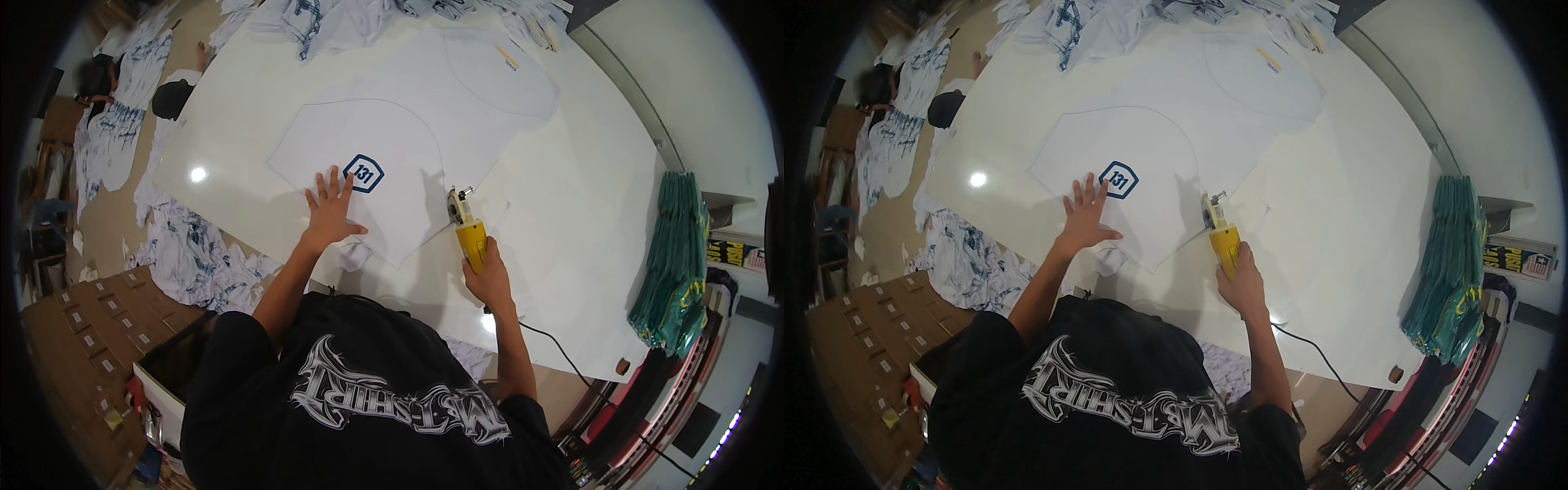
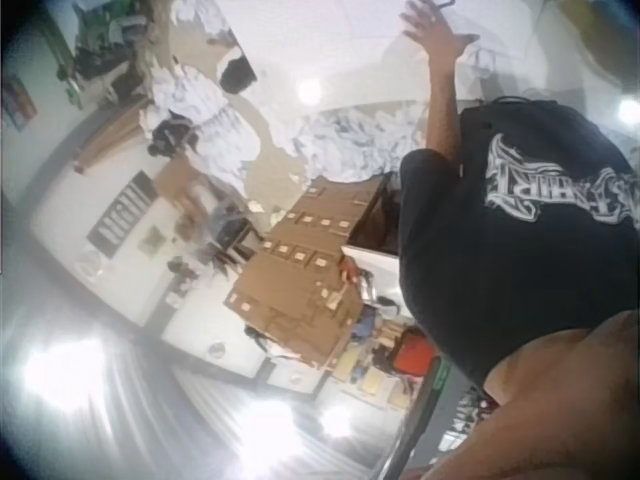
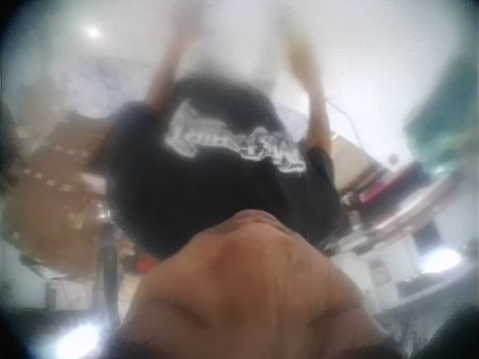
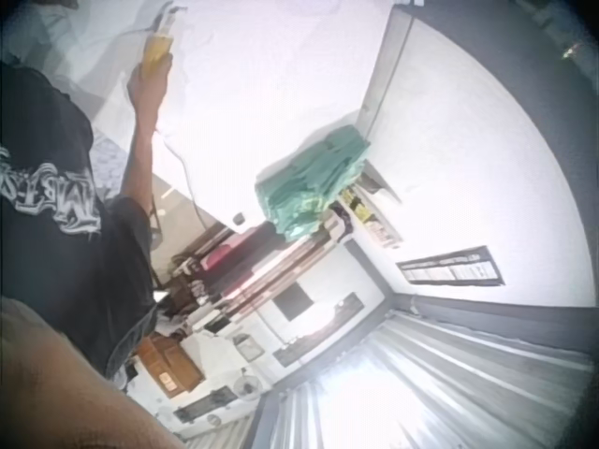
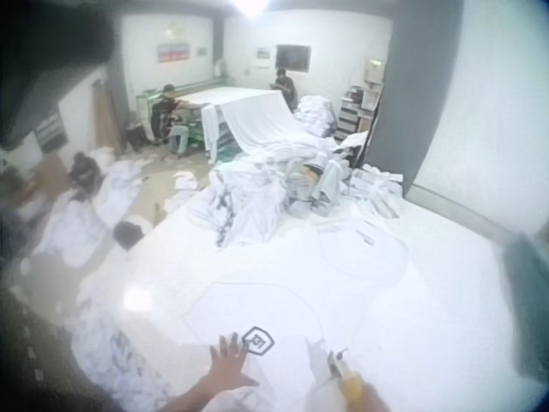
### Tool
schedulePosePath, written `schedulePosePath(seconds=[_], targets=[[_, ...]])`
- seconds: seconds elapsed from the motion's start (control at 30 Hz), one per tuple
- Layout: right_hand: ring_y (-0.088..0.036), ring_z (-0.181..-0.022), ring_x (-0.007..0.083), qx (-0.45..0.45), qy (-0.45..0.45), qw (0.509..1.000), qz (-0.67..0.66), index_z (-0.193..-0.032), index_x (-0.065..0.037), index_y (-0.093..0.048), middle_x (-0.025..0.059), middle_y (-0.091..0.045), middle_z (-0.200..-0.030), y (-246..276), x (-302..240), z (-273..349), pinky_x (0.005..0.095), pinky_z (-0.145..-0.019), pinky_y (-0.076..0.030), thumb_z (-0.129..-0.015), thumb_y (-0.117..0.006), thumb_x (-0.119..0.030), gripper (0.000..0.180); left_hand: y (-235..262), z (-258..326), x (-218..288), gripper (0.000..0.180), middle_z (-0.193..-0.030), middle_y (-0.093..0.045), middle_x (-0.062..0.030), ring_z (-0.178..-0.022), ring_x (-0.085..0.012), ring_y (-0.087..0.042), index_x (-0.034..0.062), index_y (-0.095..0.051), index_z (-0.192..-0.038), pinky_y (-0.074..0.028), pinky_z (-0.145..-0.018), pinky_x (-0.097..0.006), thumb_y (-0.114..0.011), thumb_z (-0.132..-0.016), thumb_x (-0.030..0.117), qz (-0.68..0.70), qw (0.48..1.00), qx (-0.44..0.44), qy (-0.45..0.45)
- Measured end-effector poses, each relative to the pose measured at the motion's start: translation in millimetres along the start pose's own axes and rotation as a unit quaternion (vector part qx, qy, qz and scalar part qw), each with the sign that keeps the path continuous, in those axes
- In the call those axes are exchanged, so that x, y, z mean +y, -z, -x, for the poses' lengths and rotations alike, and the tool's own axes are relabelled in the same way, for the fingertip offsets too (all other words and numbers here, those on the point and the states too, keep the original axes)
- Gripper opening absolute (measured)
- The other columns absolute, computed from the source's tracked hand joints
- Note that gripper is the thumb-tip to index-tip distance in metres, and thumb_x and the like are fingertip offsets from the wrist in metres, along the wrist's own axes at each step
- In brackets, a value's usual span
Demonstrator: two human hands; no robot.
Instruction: The person uses a yellow electric fabric cutter to cut a large white fabric sheet printed with blue crane designs on a white table. They guide the tool along drawn outlines to separate the fabric into pieces, occasionally adjusting the fabric's position. Other workers are visible in the background handling similar materials.
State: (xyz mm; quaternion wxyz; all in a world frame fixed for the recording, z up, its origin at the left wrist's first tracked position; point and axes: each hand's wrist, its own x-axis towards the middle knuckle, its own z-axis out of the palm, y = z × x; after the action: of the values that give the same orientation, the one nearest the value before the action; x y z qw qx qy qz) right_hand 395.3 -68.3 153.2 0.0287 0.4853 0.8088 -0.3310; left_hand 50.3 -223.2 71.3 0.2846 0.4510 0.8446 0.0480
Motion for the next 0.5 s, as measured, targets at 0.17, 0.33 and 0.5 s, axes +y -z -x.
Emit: schedulePosePath(seconds=[0.17,0.33,0.5], targets=[[-0.063,-0.111,0.0566,0.02,0.011,1.0,-0.004,-0.142,0.007,-0.035,0.0393,-0.061,-0.124,-5,-15,-24,0.0557,-0.094,-0.054,-0.091,-0.07,-0.02,0.068,3,2,1,0.143,-0.175,0.005,-0.0233,-0.157,-0.0576,0.011,0.0133,-0.01,-0.17,-0.002,-0.117,-0.08,-0.094,-0.063,0.054,0.008,1.0,0.002,-0.003],[-0.063,-0.109,0.055,0.015,0.021,1.0,0.009,-0.136,0.004,-0.036,0.0358,-0.06,-0.122,-1,-28,-57,0.0575,-0.091,-0.054,-0.091,-0.068,-0.02,0.061,4,3,1,0.144,-0.175,0.005,-0.0232,-0.157,-0.0572,0.011,0.0142,-0.009,-0.171,-0.002,-0.118,-0.08,-0.094,-0.062,0.054,0.01,1.0,0.007,-0.002],[-0.063,-0.108,0.054,0.011,0.038,0.999,0.023,-0.135,0.003,-0.036,0.0353,-0.06,-0.122,6,-32,-92,0.0576,-0.091,-0.053,-0.09,-0.068,-0.02,0.059,4,2,1,0.145,-0.176,0.006,-0.0227,-0.157,-0.057,0.011,0.0165,-0.009,-0.171,-0.002,-0.118,-0.08,-0.094,-0.06,0.056,0.005,1.0,0.0,0.001]])
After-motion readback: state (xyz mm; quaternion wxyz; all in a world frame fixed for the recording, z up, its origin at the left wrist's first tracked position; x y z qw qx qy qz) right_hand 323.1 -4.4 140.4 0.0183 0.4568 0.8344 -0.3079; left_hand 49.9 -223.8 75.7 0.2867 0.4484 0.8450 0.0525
